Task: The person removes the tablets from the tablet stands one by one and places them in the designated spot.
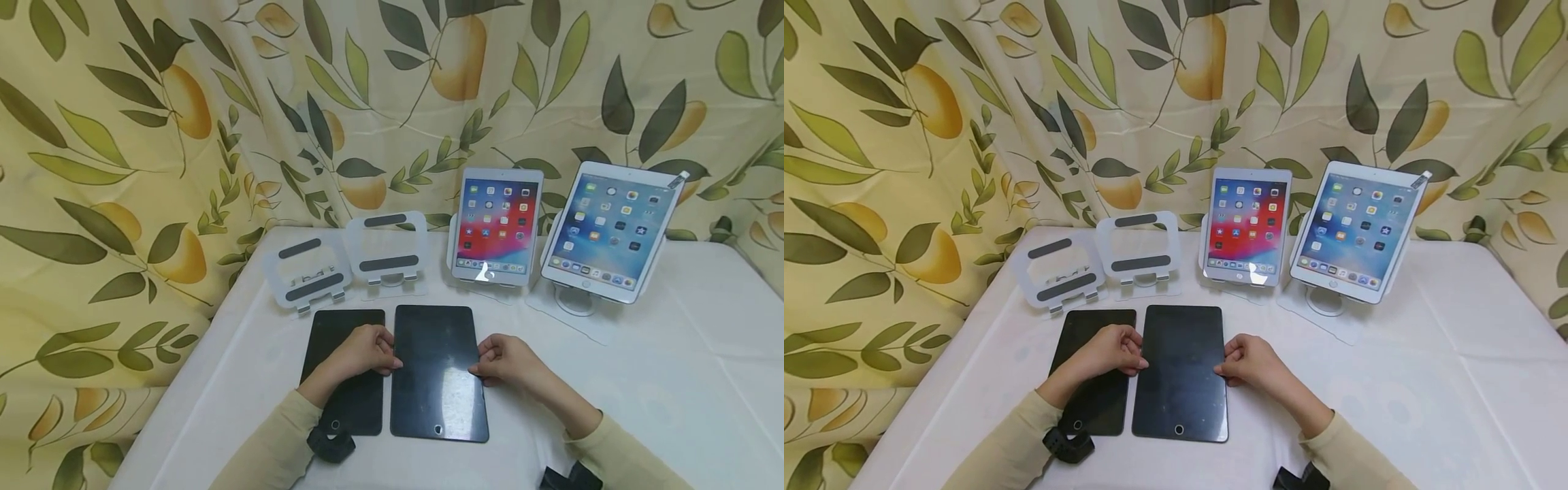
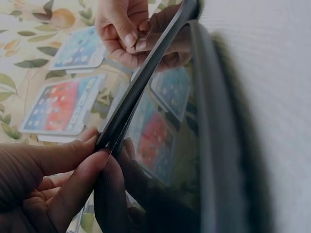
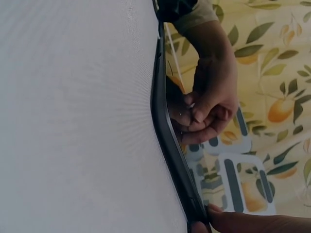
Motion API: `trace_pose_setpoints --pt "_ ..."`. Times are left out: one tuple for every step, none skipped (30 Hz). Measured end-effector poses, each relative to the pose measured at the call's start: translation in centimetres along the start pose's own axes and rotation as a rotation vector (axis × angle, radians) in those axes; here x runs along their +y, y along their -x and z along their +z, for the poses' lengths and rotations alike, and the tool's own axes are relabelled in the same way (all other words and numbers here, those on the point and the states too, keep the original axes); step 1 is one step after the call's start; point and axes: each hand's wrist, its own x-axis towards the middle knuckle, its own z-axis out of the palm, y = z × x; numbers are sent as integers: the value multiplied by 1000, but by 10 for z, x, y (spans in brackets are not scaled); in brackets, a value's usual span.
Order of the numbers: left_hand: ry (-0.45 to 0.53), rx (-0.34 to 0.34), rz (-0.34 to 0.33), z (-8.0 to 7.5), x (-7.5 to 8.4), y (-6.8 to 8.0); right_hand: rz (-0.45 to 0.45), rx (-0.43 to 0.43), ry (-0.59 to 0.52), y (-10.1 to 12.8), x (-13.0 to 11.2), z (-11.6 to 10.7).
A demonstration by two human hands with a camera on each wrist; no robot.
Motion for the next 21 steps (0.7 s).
trace_pose_setpoints --pt "-6 3 1 1 0 0 2 2 5 0 0 0" --pt "-10 7 1 1 0 1 3 5 10 0 0 1" --pt "-17 11 3 1 0 1 2 6 16 0 0 1" --pt "-25 15 5 2 0 2 1 5 19 0 0 1" --pt "-35 19 7 2 1 2 0 5 24 0 0 1" --pt "-46 23 11 3 1 3 0 6 26 0 0 1" --pt "-58 29 14 2 2 3 -3 7 30 0 -1 2" --pt "-67 34 17 2 3 4 -4 9 33 -1 -2 2" --pt "-78 39 21 2 3 5 -4 11 34 0 -2 2" --pt "-83 42 27 2 4 5 -4 15 38 0 -3 3" --pt "-87 46 34 2 4 6 -5 19 43 0 -3 3" --pt "-89 50 40 3 5 6 -5 26 46 0 -3 4" --pt "-93 52 48 3 5 7 -8 32 54 1 -3 4" --pt "-101 54 54 3 5 7 -10 39 62 1 -3 5" --pt "-115 59 59 4 6 7 -15 44 70 2 -3 5" --pt "-129 63 59 4 6 7 -21 49 79 2 -3 6" --pt "-145 68 58 4 6 8 -25 55 85 2 -3 6" --pt "-161 72 63 3 7 8 -25 61 92 2 -4 6" --pt "-177 76 67 3 7 9 -25 65 97 2 -4 7" --pt "-192 83 71 3 7 9 -23 67 103 3 -4 7" --pt "-197 87 75 2 7 9 -22 67 109 3 -5 7"
